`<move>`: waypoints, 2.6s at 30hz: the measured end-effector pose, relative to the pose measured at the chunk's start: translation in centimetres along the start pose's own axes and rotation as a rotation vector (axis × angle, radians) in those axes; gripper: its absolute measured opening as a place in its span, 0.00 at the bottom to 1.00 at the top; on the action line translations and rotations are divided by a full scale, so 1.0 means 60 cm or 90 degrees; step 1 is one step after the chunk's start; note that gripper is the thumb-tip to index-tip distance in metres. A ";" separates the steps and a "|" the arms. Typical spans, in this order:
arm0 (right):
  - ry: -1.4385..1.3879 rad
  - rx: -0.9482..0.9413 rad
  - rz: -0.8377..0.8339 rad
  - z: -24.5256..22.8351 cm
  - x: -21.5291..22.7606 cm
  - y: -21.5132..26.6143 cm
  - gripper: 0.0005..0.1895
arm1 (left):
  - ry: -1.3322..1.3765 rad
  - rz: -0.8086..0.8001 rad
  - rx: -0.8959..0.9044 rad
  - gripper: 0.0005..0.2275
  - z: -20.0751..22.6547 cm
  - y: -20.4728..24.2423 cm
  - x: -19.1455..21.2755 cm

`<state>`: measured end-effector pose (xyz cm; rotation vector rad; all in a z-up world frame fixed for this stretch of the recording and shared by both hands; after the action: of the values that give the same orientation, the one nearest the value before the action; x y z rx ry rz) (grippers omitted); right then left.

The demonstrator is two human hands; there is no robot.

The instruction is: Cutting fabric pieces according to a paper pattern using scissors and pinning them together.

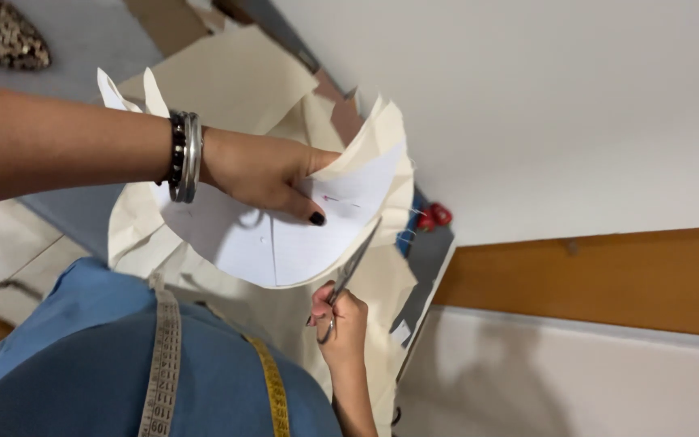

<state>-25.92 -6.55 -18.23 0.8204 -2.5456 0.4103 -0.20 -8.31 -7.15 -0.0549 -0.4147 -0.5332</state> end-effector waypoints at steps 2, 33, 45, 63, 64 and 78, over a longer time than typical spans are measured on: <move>-0.035 -0.058 -0.038 0.012 -0.012 0.009 0.09 | 0.022 -0.028 0.009 0.15 -0.059 -0.021 -0.019; -0.137 -0.574 -0.266 0.428 -0.268 0.058 0.30 | 0.405 0.047 0.221 0.12 -0.741 -0.183 -0.248; -0.104 -0.581 -0.244 0.434 -0.280 0.053 0.34 | 0.438 0.027 0.201 0.08 -0.715 -0.176 -0.227; -0.015 -0.518 -0.244 0.453 -0.281 0.080 0.20 | 0.450 0.076 0.214 0.09 -0.753 -0.170 -0.253; -0.013 -0.518 -0.246 0.462 -0.281 0.090 0.20 | 0.452 0.078 0.213 0.09 -0.754 -0.170 -0.255; -0.033 -0.459 -0.255 0.438 -0.277 0.027 0.34 | 0.502 0.066 0.200 0.08 -0.754 -0.163 -0.245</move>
<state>-22.84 -7.82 -49.18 0.9987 -2.2237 -0.6232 0.08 -16.77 -54.98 0.4246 0.2786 -0.3458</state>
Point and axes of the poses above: each hand's wrist, its own y-axis away from the middle knuckle, its own x-axis out of the back of the hand, z = x × y, the point moved 5 cm from there along -y, towards the middle knuckle, and after that the axes turned 7 degrees about -y, right-handed, at the moved point
